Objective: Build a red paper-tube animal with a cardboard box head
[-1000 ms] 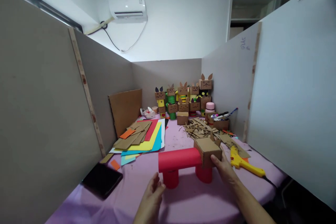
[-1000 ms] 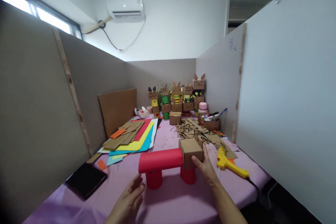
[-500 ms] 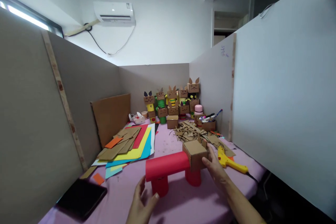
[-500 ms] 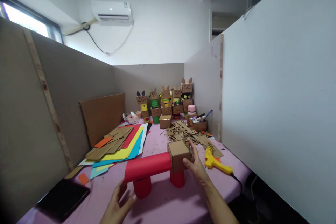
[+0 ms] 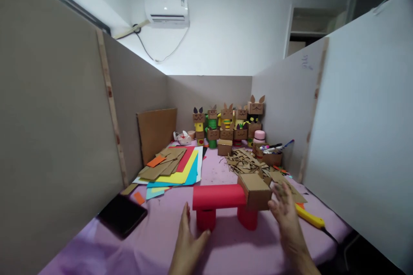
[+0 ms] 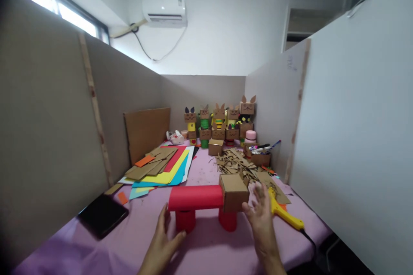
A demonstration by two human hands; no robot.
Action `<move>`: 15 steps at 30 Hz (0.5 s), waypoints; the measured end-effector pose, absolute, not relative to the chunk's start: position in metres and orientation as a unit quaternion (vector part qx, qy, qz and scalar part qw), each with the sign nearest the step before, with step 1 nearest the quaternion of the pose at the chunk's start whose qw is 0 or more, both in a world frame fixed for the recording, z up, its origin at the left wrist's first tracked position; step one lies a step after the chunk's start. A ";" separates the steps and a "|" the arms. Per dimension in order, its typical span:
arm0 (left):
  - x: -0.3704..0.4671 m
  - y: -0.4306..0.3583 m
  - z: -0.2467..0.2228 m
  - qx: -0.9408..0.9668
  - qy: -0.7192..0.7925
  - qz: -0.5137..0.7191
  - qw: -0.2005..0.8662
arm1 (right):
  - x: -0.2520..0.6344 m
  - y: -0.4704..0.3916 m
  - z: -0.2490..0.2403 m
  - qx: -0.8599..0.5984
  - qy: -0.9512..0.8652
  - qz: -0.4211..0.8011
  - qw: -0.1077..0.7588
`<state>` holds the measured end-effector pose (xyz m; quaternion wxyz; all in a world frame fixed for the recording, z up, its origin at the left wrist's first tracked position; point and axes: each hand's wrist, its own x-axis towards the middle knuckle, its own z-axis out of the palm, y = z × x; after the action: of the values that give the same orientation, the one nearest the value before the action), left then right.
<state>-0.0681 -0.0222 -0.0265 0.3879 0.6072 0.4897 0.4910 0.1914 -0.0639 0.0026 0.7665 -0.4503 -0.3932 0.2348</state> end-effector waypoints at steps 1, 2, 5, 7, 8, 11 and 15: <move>-0.070 -0.025 -0.027 0.608 0.493 0.486 0.388 | 0.184 -0.074 0.007 -0.474 -0.373 0.169 0.780; -0.072 -0.027 -0.028 0.610 0.494 0.483 0.388 | 0.175 -0.085 0.013 -0.478 -0.368 0.109 0.790; -0.074 -0.029 -0.029 0.618 0.493 0.479 0.381 | 0.152 -0.109 0.033 -0.474 -0.453 -0.007 0.755; -0.074 -0.030 -0.029 0.625 0.488 0.479 0.377 | 0.148 -0.111 0.042 -0.473 -0.484 -0.063 0.734; -0.075 -0.030 -0.029 0.629 0.486 0.477 0.375 | 0.151 -0.107 0.045 -0.473 -0.482 -0.063 0.735; -0.078 -0.032 -0.026 0.638 0.481 0.469 0.377 | 0.176 -0.088 0.043 -0.476 -0.448 0.086 0.752; -0.079 -0.031 -0.012 0.652 0.466 0.470 0.370 | 0.206 -0.065 0.030 -0.481 -0.408 0.274 0.726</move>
<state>-0.0795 -0.0313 -0.0121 0.3705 0.6518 0.4661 0.4697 0.2062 -0.0650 0.0304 0.7256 -0.4812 -0.4084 0.2743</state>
